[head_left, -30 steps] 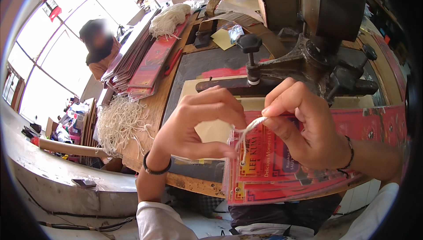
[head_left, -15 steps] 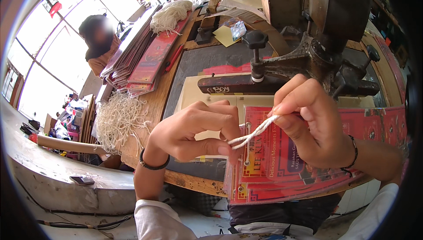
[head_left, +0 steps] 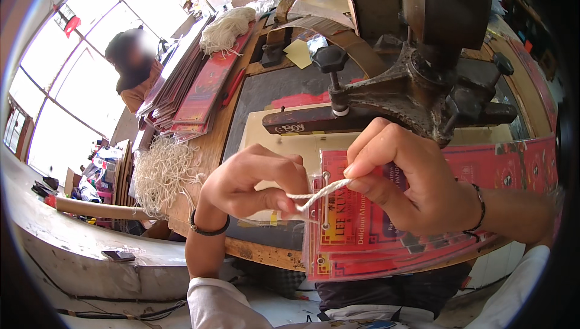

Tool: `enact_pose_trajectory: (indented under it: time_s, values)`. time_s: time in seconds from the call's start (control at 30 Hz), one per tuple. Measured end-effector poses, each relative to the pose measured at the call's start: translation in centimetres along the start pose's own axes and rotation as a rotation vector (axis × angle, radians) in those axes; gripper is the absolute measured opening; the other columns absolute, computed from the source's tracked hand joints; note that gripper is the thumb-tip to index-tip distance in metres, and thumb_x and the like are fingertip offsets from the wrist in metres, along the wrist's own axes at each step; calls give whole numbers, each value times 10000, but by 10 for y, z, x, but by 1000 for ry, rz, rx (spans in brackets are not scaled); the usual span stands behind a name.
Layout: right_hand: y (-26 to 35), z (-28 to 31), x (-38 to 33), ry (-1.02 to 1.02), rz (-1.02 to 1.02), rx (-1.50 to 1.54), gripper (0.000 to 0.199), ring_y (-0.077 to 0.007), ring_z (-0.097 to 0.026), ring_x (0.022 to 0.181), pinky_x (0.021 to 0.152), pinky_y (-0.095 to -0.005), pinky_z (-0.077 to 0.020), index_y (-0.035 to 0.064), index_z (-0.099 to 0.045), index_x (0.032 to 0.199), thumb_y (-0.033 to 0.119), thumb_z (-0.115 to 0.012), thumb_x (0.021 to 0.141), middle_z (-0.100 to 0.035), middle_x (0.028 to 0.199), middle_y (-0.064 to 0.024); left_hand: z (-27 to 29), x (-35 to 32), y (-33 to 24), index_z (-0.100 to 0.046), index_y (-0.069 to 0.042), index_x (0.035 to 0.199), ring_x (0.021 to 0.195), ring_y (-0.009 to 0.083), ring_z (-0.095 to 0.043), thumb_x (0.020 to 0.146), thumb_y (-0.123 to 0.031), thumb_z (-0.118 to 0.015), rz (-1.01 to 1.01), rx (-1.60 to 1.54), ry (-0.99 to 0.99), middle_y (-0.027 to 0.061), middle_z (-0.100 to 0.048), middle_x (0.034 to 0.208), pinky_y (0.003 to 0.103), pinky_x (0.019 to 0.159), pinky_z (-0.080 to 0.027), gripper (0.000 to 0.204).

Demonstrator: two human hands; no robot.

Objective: The person ties white string loops around the tops of red paper packets at a workbench, periodically picking up new packets from a stack and moving completed ones aside.

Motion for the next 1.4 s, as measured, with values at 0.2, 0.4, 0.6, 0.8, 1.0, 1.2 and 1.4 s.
enact_pose_trajectory:
  time_s: [0.2, 0.4, 0.6, 0.8, 1.0, 1.2, 1.4]
  values:
    - [-1, -3, 0, 23, -9, -27, 122, -186, -595, 793, 712, -307, -484, 39, -566, 1004, 40, -663, 930, -623, 946, -113, 17, -2, -5, -640, 29, 901, 650, 186, -624, 906, -128, -718, -15, 224, -61, 88, -659, 737, 321, 604, -466, 176]
    - [0, -2, 1, 12, 1, -65, 123, -190, -591, 806, 726, -301, -478, 30, -570, 996, 38, -669, 924, -621, 943, -120, 9, -6, 4, -615, 29, 940, 673, 148, -610, 951, -103, -651, 141, 151, -91, 74, -654, 749, 280, 603, -453, 138]
    - [0, -3, 2, 14, -23, -82, 112, -192, -599, 807, 717, -306, -483, 23, -584, 983, 39, -675, 920, -622, 924, -111, 2, -12, 8, -552, 26, 1185, 572, 91, -587, 961, -156, -645, 329, 25, -31, 96, -651, 718, 259, 517, -419, 302]
    - [-4, -5, 5, -15, -85, -135, 107, -254, -612, 771, 652, -341, -490, 34, -629, 920, 8, -705, 850, -614, 862, -91, -11, 17, -12, -650, -63, 1255, 748, 186, -626, 806, -337, -813, 49, 861, -145, 69, -675, 813, 352, 787, -434, 551]
    - [-3, -3, 5, -6, -88, -209, 109, -219, -602, 745, 621, -326, -487, 37, -633, 905, 11, -720, 845, -611, 872, -89, -23, 13, -26, -748, -96, 1120, 804, 177, -629, 718, -300, -850, 104, 1110, -369, 10, -695, 776, 340, 813, -406, 462]
    - [-5, -3, 3, -22, -102, -212, 116, -133, -571, 691, 594, -264, -458, 29, -620, 922, 7, -720, 868, -603, 882, -92, -14, 8, -22, -785, -38, 967, 651, 144, -624, 703, -160, -860, 189, 891, -455, 40, -710, 694, 297, 664, -421, 301]
    - [-7, -1, 1, -54, -115, -201, 109, -97, -548, 708, 597, -230, -439, 4, -590, 961, 3, -684, 906, -571, 914, -90, -9, 6, -18, -754, -8, 915, 685, 154, -648, 806, -34, -766, 221, 808, -374, 51, -726, 722, 303, 714, -456, 113]
Point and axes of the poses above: each hand's wrist, its own x-axis towards the middle knuckle, its own z-axis out of the back of the hand, y = z × x, the point moved 8 cm from there along x, towards the middle knuckle
